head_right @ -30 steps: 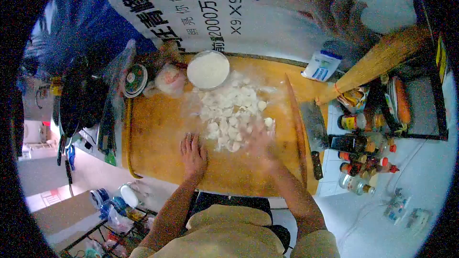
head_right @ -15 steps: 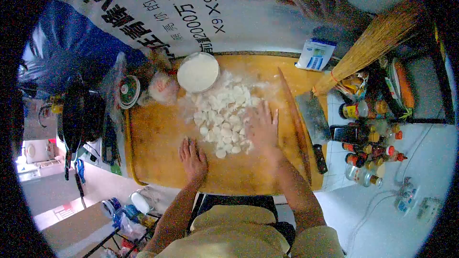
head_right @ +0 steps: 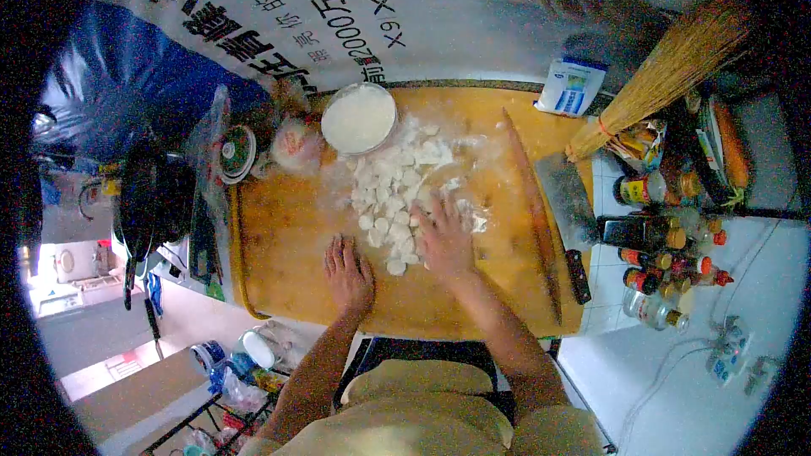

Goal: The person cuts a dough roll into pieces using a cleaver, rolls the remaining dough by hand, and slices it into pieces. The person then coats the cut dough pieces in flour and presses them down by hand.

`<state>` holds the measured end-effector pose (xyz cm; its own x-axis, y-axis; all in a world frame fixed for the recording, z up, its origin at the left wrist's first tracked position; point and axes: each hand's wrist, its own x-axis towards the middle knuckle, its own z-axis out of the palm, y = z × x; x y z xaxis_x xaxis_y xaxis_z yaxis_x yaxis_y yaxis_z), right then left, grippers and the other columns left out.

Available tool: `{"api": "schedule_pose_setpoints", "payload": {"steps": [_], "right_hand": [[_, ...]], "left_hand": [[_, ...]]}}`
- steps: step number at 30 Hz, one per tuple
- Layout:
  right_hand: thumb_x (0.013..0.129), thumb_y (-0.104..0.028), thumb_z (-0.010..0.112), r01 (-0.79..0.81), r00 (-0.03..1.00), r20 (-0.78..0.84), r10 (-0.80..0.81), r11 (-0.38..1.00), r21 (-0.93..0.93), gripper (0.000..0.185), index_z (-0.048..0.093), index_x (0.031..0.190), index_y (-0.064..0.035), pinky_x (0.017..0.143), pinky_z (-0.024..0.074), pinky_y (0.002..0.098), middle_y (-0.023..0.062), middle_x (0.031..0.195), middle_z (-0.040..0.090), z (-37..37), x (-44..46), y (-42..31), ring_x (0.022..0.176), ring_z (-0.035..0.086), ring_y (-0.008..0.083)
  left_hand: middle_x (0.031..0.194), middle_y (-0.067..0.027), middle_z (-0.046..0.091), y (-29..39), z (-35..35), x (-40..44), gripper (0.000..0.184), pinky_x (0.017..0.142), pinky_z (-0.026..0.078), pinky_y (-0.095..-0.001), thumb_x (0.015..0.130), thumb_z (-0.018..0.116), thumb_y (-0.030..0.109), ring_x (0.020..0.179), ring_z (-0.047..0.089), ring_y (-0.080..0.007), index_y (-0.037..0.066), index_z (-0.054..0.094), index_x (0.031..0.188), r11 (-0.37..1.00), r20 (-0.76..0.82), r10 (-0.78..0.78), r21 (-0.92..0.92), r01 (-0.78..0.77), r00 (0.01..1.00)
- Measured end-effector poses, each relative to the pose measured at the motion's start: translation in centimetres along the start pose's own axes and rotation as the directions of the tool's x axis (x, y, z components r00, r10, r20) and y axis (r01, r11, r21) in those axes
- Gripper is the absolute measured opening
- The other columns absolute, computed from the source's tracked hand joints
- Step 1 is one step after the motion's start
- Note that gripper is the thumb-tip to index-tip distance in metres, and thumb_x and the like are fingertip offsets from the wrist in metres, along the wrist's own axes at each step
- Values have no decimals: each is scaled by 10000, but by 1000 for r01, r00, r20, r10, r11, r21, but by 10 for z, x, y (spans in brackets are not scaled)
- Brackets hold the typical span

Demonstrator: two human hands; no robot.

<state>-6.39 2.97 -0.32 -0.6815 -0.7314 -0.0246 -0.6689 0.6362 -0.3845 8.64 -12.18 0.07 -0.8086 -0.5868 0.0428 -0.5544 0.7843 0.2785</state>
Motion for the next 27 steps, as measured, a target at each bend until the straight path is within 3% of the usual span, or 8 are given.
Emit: {"api": "schedule_pose_setpoints", "payload": {"steps": [2, 8, 11, 14, 17, 19, 23, 27], "right_hand": [[868, -366, 576, -67, 997, 48, 64, 996, 54, 594, 386, 1425, -285, 1091, 138, 657, 93, 1541, 233, -1, 9, -24, 1410, 211, 363], [813, -311, 627, 247, 951, 172, -257, 966, 77, 572, 477, 1363, -258, 1084, 181, 643, 118, 1474, 337, -8, -25, -25, 1377, 260, 388], [797, -330, 646, 276, 958, 112, -263, 955, -113, 627, 445, 1385, -249, 1085, 175, 648, 107, 1475, 341, -7, -30, -5, 1375, 262, 388], [854, -407, 604, 52, 993, 118, -13, 942, -332, 675, 327, 1455, -272, 1093, 117, 668, 93, 1525, 275, -26, 8, -2, 1404, 227, 354], [869, -410, 583, 25, 999, 35, -21, 993, -111, 705, 278, 1478, -225, 1100, 158, 638, 83, 1529, 267, -16, 32, -25, 1399, 252, 309], [886, -444, 544, 203, 939, 310, -149, 967, -150, 704, 259, 1486, -210, 1102, 179, 621, 69, 1534, 263, -12, 31, -39, 1398, 263, 282], [893, -390, 538, 354, 933, 85, -349, 934, -53, 566, 425, 1397, -157, 1107, 168, 618, 56, 1514, 312, 10, -24, -19, 1385, 295, 284], [889, -307, 562, 258, 965, 122, -234, 930, -260, 518, 463, 1375, -157, 1106, 163, 621, 85, 1507, 319, -9, -40, 37, 1387, 289, 296]], "left_hand": [[1398, -203, 405, 3, -6, 1, 448, 1117, 235, -488, 892, 510, 214, 1309, 362, -362, 44, 468, 1304, 1000, 1, -5, -10, 5, 1000], [1400, -203, 408, -2, 3, 0, 439, 1114, 235, -492, 892, 504, 210, 1312, 362, -364, 48, 478, 1300, 1000, -28, -3, -20, 2, 1000], [1396, -202, 414, -2, 5, 1, 440, 1116, 231, -489, 893, 500, 211, 1315, 360, -361, 54, 479, 1303, 1000, -38, -10, -21, 10, 999], [1392, -197, 422, 1, 4, -1, 444, 1119, 227, -486, 893, 500, 211, 1318, 358, -356, 58, 478, 1309, 999, -46, -18, -39, 16, 999], [1390, -187, 430, 2, -3, 2, 447, 1121, 223, -485, 891, 502, 210, 1320, 355, -351, 60, 478, 1312, 999, -40, -12, -30, 11, 999], [1391, -181, 432, 1, -3, 3, 448, 1121, 223, -486, 891, 503, 209, 1321, 354, -348, 61, 478, 1312, 1000, -26, 2, -18, -2, 1000], [1389, -173, 438, -3, 4, 3, 448, 1122, 222, -488, 884, 510, 205, 1324, 353, -343, 62, 480, 1307, 1000, -53, 10, -24, -12, 999], [1394, -173, 432, -6, 13, 0, 446, 1119, 226, -496, 870, 521, 195, 1327, 351, -342, 61, 485, 1295, 995, -93, -13, -98, 4, 996]]}}
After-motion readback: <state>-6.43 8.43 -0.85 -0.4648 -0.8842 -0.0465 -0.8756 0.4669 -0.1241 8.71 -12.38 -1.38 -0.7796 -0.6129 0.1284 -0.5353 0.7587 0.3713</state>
